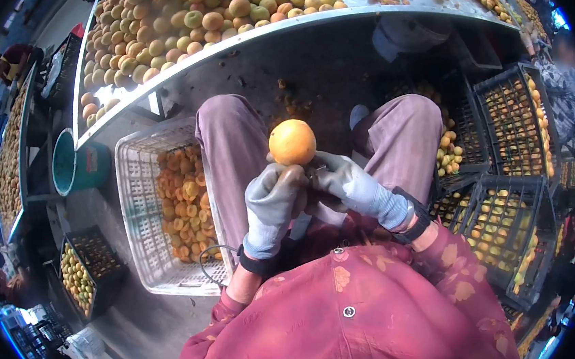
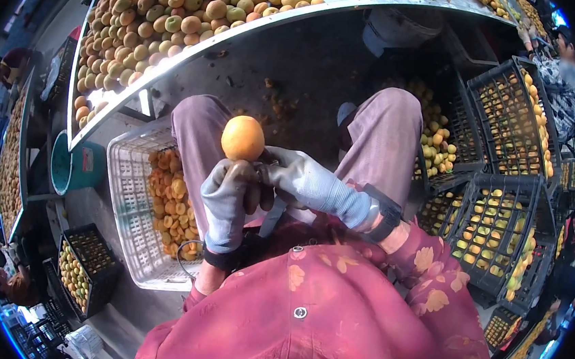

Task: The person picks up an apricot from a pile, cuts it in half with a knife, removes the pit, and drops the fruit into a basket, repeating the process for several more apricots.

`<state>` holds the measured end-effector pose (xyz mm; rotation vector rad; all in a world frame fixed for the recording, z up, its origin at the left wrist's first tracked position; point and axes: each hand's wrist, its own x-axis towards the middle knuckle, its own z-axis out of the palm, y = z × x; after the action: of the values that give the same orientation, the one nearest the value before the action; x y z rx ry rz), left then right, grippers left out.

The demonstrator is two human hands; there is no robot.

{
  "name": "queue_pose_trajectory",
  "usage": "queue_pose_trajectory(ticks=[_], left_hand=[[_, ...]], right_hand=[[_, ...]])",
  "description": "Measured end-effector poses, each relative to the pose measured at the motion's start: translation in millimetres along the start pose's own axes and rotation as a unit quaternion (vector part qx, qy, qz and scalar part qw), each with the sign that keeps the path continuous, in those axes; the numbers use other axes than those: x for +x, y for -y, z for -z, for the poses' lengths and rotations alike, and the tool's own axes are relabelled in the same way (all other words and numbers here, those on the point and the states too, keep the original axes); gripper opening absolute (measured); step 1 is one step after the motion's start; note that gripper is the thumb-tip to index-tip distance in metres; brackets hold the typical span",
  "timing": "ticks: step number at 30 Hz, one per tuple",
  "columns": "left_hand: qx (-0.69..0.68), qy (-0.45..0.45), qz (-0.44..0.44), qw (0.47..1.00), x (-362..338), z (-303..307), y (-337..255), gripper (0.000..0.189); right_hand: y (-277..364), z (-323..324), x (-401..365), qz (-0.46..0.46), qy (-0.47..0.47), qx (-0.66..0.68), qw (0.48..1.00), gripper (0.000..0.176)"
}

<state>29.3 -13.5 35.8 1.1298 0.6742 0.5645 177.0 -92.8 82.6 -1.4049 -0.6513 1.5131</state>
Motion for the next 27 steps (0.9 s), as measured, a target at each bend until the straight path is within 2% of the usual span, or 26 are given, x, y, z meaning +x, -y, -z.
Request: queue_pose_trajectory(ticks=[1, 2, 3, 4, 6, 7, 8, 9, 10, 11, 12, 14, 15, 16, 18, 20, 22, 23, 24, 25, 26, 27], left_hand=[[-0.026, -0.008, 0.030, 0.999, 2, -2, -7, 0.018], [-0.052, -0.014, 0.060, 0.997, 3, -3, -14, 0.017], [-0.053, -0.015, 0.058, 0.997, 5, -2, -14, 0.017], [-0.047, -0.010, 0.064, 0.997, 8, 3, -12, 0.017], [-0.040, -0.004, 0.072, 0.997, 10, 12, -11, 0.017], [-0.012, -0.001, 0.068, 0.998, 12, 18, -12, 0.020], [0.017, 0.000, 0.064, 0.998, 14, 24, -13, 0.024], [0.010, -0.023, 0.029, 0.999, 14, 28, -13, 0.037], [-0.053, -0.034, 0.024, 0.998, 11, 30, -16, 0.045], [-0.063, -0.033, 0.034, 0.997, 11, 32, -16, 0.046], [-0.073, -0.031, 0.043, 0.996, 10, 33, -15, 0.047], [0.016, -0.027, 0.054, 0.998, 13, 34, -14, 0.043], [0.036, -0.043, 0.069, 0.996, 13, 31, -16, 0.035], [0.032, -0.082, 0.090, 0.992, 12, 21, -19, 0.031], [0.003, -0.052, 0.092, 0.994, 12, 22, -20, 0.028], [0.033, -0.056, 0.085, 0.994, 11, 19, -23, 0.029], [0.063, -0.065, 0.076, 0.993, 9, 20, -25, 0.030], [0.066, -0.064, 0.066, 0.994, 6, 21, -26, 0.032], [0.068, -0.062, 0.058, 0.994, 3, 22, -25, 0.034], [0.067, -0.063, 0.058, 0.994, 0, 26, -18, 0.034], [0.151, -0.043, -0.037, 0.987, -3, 32, -7, 0.035], [0.233, -0.023, -0.132, 0.963, -6, 36, 0, 0.036]], right_hand=[[-7, 2, 4, -0.001, 0.003, -0.002, 1.000, 0.040], [-21, 6, 9, 0.029, -0.037, -0.075, 0.996, 0.042], [-28, 9, 13, 0.061, -0.076, -0.148, 0.984, 0.043], [-26, 9, 16, 0.062, -0.075, -0.149, 0.984, 0.043], [-23, 11, 22, 0.089, -0.093, -0.273, 0.953, 0.048], [-24, 11, 25, 0.076, -0.096, -0.298, 0.947, 0.058], [-24, 10, 28, 0.077, -0.094, -0.298, 0.947, 0.058], [-25, 8, 30, 0.176, -0.130, -0.374, 0.901, 0.062], [-24, 5, 31, 0.271, -0.165, -0.442, 0.839, 0.066], [-18, 3, 28, 0.260, -0.154, -0.511, 0.805, 0.066], [-15, 0, 25, 0.259, -0.152, -0.510, 0.806, 0.066], [-13, -6, 23, 0.207, -0.106, -0.554, 0.799, 0.077], [-13, -9, 23, 0.215, -0.105, -0.574, 0.783, 0.078], [-14, -12, 23, 0.213, -0.105, -0.574, 0.783, 0.078], [-14, -18, 23, 0.223, -0.122, -0.547, 0.797, 0.079], [-6, -22, 22, 0.187, -0.135, -0.528, 0.817, 0.075], [3, -18, 23, 0.151, -0.081, -0.492, 0.853, 0.070], [8, -19, 23, 0.131, -0.072, -0.460, 0.875, 0.062], [7, -18, 24, 0.130, -0.070, -0.461, 0.875, 0.062], [5, -18, 26, 0.119, -0.053, -0.355, 0.926, 0.059], [2, -16, 28, 0.105, -0.035, -0.245, 0.963, 0.056], [0, -12, 29, 0.053, -0.026, -0.153, 0.986, 0.049]])
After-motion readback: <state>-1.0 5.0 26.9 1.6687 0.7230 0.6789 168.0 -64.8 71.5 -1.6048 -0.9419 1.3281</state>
